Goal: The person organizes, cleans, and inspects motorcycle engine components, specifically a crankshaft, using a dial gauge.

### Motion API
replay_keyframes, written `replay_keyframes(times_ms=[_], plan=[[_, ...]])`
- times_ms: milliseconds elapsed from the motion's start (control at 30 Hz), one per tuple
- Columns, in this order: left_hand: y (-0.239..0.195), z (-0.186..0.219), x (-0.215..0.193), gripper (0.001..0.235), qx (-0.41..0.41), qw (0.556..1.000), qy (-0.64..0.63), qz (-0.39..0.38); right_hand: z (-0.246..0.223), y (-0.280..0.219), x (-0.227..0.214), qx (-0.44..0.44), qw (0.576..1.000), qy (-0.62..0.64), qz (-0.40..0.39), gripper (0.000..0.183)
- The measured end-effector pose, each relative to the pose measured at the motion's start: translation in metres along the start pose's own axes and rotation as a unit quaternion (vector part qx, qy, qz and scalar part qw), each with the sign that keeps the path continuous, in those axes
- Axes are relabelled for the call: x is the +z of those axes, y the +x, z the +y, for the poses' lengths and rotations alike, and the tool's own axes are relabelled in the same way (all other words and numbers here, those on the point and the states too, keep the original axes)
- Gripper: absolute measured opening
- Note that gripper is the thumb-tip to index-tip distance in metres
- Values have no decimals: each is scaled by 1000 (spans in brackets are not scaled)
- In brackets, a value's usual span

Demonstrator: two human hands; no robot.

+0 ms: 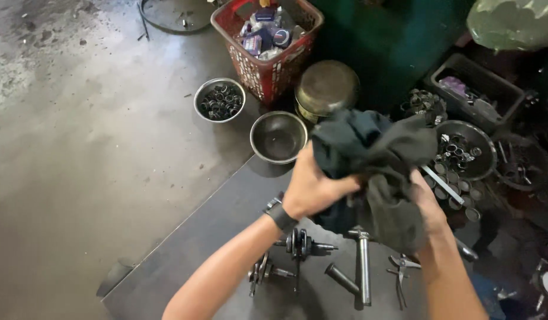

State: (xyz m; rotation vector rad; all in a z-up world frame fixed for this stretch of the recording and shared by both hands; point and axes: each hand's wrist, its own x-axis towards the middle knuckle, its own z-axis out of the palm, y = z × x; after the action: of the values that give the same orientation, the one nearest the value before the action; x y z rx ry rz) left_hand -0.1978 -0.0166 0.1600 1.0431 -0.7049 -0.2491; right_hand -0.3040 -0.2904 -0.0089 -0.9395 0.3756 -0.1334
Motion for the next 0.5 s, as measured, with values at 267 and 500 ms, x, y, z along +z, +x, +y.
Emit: replay_keyframes(times_ms=[267,500], plan=[[19,-55,8,71,73,976,191,73,48,126,-139,-31,997,-45,-57,21],[22,-185,-36,83,-25,924,373,80,-28,63,62,-117,848,-507,101,53]])
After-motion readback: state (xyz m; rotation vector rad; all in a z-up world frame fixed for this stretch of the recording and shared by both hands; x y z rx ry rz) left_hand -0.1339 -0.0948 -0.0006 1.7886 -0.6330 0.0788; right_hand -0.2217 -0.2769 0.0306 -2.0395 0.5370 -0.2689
